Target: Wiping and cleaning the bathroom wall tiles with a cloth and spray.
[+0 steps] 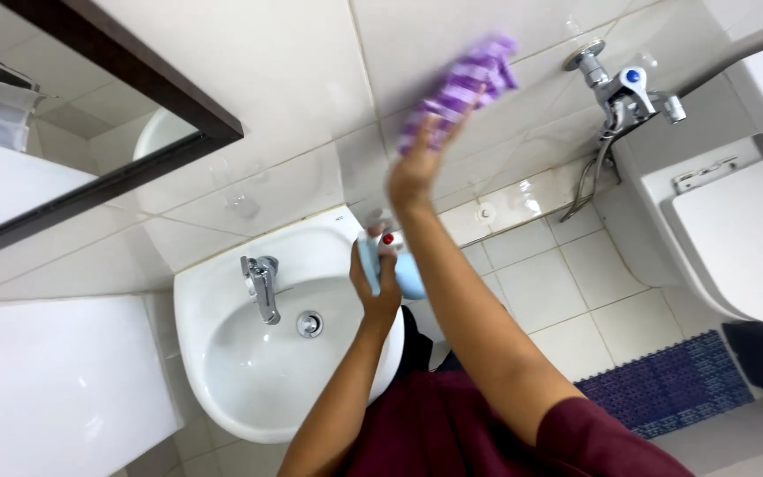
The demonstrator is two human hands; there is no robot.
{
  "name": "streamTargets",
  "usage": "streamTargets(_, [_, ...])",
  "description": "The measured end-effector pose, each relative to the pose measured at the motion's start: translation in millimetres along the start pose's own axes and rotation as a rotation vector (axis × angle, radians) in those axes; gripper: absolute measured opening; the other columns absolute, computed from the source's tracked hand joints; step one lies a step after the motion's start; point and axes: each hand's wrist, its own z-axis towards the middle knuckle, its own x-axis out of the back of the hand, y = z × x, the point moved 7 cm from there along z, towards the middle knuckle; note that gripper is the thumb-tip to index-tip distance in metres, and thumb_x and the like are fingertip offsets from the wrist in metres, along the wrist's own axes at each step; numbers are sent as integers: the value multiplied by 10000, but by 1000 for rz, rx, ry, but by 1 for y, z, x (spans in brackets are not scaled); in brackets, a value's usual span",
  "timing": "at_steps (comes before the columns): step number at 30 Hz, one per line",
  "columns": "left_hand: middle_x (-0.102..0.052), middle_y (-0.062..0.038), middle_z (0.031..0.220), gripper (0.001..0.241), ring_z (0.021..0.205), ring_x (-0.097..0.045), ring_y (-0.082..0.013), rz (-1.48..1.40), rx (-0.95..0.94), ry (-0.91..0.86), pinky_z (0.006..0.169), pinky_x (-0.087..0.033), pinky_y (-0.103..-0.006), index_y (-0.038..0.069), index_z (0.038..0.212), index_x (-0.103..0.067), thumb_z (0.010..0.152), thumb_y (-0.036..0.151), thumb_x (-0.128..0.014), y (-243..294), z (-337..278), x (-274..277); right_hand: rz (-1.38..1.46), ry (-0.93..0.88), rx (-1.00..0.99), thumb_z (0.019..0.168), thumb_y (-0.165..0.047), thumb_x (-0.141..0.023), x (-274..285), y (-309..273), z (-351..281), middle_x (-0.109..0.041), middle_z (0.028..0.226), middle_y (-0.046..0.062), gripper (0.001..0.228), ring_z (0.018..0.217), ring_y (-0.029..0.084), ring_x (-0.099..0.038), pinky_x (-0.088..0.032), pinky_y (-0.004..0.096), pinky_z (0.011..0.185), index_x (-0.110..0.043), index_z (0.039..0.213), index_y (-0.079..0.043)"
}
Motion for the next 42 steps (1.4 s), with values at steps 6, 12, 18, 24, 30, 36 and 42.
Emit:
streamTargets(6, [-642,-187,1318,447,855,-671,-184,14,-55,65,869,-584,-336,-45,1257,-561,814,-27,-509,39,-3,43,-400,211,346,1102,-520,-374,-30,51,-33,-35,1760,96,791,1635,274,56,72,488,1349,-9,1689,-136])
streamTargets(12, [-601,-242,1348,473,854,-660,-180,-26,-86,25,896,-616,-391,-43,1258,-549,791,-47,-471,22,-20,60,-346,152,-9,1125,-569,-332,54,221,-53,99,1739,185,872,1627,335,82,32,458,1310,126,1632,-28])
streamTargets(18, [-604,-276,1330,456,867,-668,-197,-48,-51,-16,885,-596,-418,-54,1225,-560,778,-71,-466,35,-33,51,81,243,-529,1037,-576,-305,54,232,-35,-93,1690,176,835,1549,329,-158,-141,432,1246,-15,1623,-57])
streamTargets(24, [-629,-254,1214,469,930,-670,-241,-79,-104,-45,922,-604,-430,-48,1238,-550,776,-64,-472,46,-29,45,-339,175,337,1154,-469,-284,-22,-25,24,17,1748,91,705,1645,226,89,76,429,1368,13,1706,-147])
streamTargets(30, [-647,-255,1233,489,866,-673,-213,-21,-132,-30,904,-613,-420,-53,1228,-564,747,-54,-476,57,-12,34,-33,360,102,1116,-480,-373,52,123,38,-100,1722,132,757,1607,299,-121,-103,467,1331,-22,1658,-86])
streamTargets(36, [-633,-231,1311,440,865,-663,-186,-7,-108,-94,878,-596,-372,-44,1202,-576,769,-52,-497,56,-19,7,443,287,-469,1045,-586,-343,114,196,85,-280,1651,189,832,1487,322,-302,-228,401,1212,-203,1604,13])
streamTargets(42, [-658,-202,1283,382,860,-668,-182,1,-43,-226,830,-574,-330,-39,1183,-586,804,-41,-539,56,-20,-46,127,291,-40,1072,-547,-413,64,57,121,-77,1697,141,853,1556,288,-195,-194,406,1288,-4,1660,-84])
